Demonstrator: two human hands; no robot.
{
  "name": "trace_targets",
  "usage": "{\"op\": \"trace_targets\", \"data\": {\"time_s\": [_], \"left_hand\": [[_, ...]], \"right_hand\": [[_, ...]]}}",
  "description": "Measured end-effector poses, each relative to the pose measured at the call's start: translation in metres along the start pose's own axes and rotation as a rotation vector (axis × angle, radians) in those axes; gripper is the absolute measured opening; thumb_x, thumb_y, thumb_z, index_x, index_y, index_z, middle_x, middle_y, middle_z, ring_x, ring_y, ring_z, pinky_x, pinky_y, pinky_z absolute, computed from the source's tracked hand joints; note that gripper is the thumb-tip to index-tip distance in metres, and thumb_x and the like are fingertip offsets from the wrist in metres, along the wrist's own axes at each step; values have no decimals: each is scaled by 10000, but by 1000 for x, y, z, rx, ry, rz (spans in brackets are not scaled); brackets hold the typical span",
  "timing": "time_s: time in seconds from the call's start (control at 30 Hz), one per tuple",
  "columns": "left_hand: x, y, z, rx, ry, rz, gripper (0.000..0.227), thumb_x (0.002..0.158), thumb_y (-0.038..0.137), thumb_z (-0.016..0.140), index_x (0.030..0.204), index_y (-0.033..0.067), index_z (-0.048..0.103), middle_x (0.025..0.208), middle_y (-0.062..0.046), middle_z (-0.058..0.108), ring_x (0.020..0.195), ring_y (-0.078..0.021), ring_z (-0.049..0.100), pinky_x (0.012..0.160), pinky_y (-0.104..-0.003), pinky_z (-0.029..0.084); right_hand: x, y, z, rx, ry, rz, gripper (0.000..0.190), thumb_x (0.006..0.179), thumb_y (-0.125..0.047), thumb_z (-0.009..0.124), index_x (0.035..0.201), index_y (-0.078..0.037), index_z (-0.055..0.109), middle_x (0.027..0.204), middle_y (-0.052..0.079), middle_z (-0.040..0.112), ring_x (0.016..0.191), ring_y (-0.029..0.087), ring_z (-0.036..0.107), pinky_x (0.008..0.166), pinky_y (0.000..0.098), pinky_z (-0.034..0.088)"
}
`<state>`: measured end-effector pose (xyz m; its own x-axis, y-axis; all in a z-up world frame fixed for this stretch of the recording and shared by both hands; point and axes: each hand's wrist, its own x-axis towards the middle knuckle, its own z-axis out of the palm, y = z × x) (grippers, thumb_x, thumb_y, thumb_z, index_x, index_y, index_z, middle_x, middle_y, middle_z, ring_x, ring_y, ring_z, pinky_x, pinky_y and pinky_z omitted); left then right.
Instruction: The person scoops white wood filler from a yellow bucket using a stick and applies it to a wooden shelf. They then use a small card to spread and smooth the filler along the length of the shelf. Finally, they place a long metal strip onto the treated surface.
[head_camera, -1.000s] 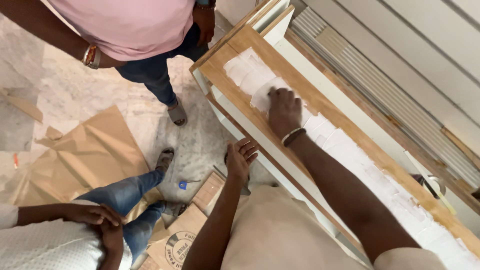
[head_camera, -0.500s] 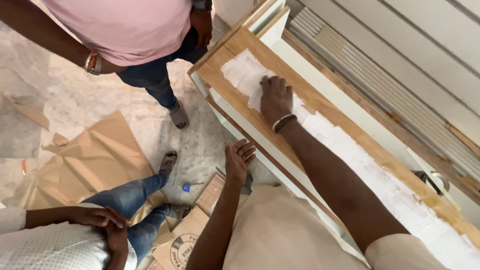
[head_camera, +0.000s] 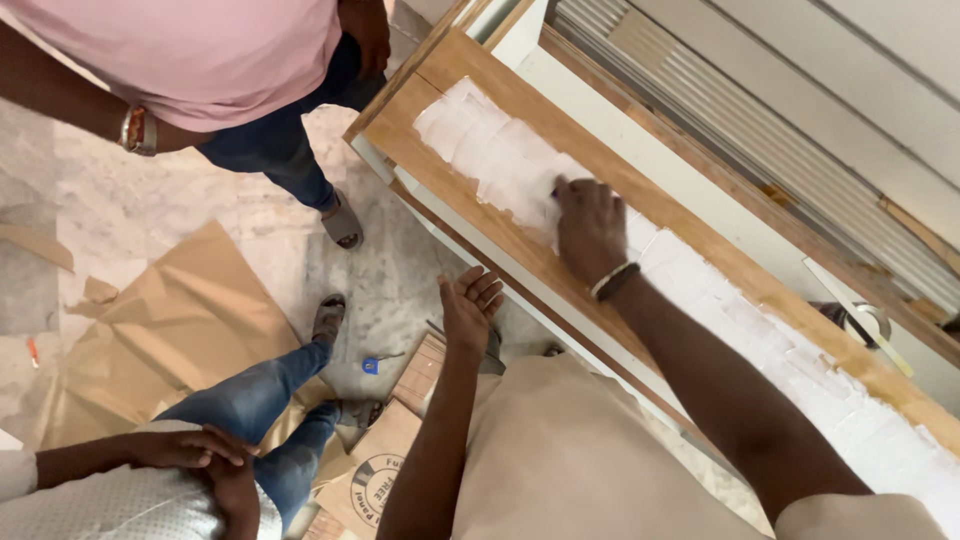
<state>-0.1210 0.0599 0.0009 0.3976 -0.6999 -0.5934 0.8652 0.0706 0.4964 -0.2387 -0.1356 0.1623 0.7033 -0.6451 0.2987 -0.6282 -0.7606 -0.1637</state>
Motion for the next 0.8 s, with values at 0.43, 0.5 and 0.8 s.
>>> {"op": "trace_targets", "data": {"time_s": [0.43, 0.5, 0.8], "left_hand": [[-11, -6, -3, 27, 25, -2, 825, 978, 746, 320, 1306, 40, 592, 1184, -138, 697, 1068, -271, 656, 939, -424, 512], [-14, -7, -1, 70, 50, 0, 840, 969, 750, 309, 1312, 39, 598, 1190, -139, 698, 1073, -273, 657, 950, -422, 514], [-17, -6, 4, 48, 2, 17, 829, 983, 738, 302, 1321, 36, 585, 1196, -136, 695, 1080, -267, 654, 955, -420, 501]], "right_hand": [[-33, 19, -27, -81, -107, 81, 500, 850, -23, 600, 1349, -25, 632, 1195, 138, 599, 1051, 316, 567, 868, 488, 466], [-52, -6, -30, -60, -133, -22, 488, 845, -46, 622, 1332, -14, 636, 1190, 150, 603, 1040, 319, 573, 852, 488, 467], [11, 16, -27, 185, -120, -239, 432, 936, 2, 574, 1304, -186, 702, 1230, 44, 701, 1151, 232, 625, 972, 431, 476]]}}
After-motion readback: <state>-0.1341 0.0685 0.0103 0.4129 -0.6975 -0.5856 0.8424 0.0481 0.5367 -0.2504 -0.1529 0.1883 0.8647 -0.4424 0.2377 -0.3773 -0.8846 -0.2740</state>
